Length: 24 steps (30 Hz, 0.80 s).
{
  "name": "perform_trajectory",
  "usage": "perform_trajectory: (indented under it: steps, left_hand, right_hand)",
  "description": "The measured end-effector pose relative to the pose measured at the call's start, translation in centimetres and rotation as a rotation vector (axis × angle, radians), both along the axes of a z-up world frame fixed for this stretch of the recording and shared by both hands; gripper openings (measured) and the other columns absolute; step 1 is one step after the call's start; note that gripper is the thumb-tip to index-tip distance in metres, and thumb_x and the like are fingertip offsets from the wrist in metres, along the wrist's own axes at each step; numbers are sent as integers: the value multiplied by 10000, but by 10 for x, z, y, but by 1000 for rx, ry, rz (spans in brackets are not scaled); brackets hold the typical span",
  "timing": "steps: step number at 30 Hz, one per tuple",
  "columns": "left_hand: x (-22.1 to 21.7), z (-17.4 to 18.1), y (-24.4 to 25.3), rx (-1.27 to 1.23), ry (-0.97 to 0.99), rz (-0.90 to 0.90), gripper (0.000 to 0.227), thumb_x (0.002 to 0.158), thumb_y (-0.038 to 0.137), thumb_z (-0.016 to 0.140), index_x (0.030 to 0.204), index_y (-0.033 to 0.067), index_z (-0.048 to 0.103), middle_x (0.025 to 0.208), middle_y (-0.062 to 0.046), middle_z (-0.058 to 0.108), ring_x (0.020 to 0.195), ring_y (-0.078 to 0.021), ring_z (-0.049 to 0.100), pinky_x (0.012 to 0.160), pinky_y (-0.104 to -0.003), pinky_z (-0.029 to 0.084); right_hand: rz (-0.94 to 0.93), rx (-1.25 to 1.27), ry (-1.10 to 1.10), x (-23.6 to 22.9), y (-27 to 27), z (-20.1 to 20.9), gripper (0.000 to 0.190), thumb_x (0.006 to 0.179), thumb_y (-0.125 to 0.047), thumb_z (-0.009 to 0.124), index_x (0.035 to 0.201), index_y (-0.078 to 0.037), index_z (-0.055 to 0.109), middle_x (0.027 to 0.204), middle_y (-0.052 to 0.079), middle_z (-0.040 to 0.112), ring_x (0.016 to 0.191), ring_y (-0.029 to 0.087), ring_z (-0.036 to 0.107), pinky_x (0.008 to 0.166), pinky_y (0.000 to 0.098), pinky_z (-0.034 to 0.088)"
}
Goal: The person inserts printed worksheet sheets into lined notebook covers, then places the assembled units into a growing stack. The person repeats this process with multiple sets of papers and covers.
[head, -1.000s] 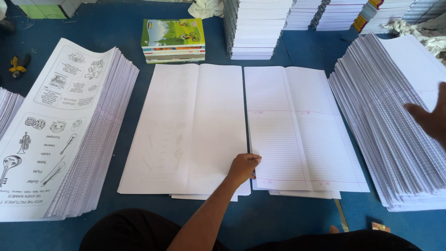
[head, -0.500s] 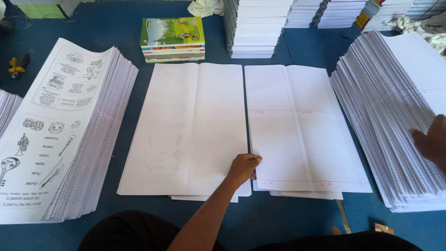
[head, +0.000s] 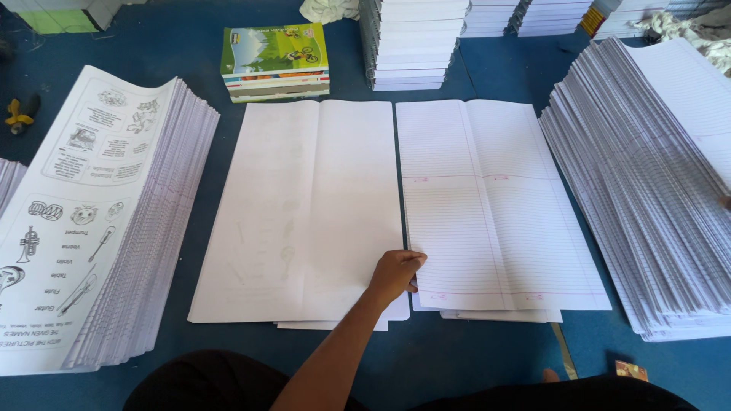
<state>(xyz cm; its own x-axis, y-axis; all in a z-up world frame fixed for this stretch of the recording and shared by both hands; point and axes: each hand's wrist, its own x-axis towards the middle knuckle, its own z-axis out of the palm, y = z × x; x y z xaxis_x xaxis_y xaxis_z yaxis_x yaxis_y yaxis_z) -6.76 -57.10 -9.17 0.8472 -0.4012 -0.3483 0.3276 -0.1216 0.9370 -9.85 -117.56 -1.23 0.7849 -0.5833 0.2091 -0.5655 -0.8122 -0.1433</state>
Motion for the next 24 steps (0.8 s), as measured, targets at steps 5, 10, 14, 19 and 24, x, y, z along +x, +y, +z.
perform_trajectory:
  steps: [5, 10, 14, 19, 24]
  left_hand:
    - [1, 1, -1, 23, -19, -3, 361, 941, 253, 630, 1153, -20, 734, 902, -111, 755, 775, -181, 741, 630, -309, 639]
    - [0, 2, -1, 36, -16, -4, 367, 945, 269, 629, 1162, -8, 734, 916, -109, 757, 776, -179, 738, 633, -299, 630]
    - [0, 2, -1, 19, -7, 2, 372, 944, 266, 631, 1161, -19, 730, 916, -118, 759, 773, -185, 743, 635, -305, 632]
    - [0, 2, -1, 23, -14, 1, 372, 944, 258, 626, 1163, -25, 728, 912, -118, 755, 772, -188, 740, 636, -307, 635]
    - [-1, 1, 0, 24, -14, 5, 360, 942, 236, 621, 1169, -25, 724, 907, -124, 757, 770, -195, 741, 635, -306, 635]
  right_hand:
    - [-7, 9, 14, 1, -3, -2, 515, 1044, -314, 691, 1233, 152, 578, 899, 322, 681, 706, 382, 706, 612, 515, 585]
    - [1, 26, 19, 2, -5, -2, 494, 1043, -300, 688, 1252, 135, 582, 918, 318, 686, 718, 384, 708, 634, 514, 584]
    - [9, 31, 25, 10, -5, -1, 479, 1043, -289, 686, 1268, 121, 585, 934, 314, 691, 727, 385, 711, 651, 514, 583]
    - [18, 44, 21, 21, -7, 3, 462, 1042, -276, 684, 1287, 104, 589, 953, 310, 697, 738, 387, 713, 673, 513, 582]
    - [14, 51, 42, 14, -2, -4, 447, 1041, -262, 682, 1307, 87, 594, 972, 306, 703, 750, 388, 716, 695, 513, 582]
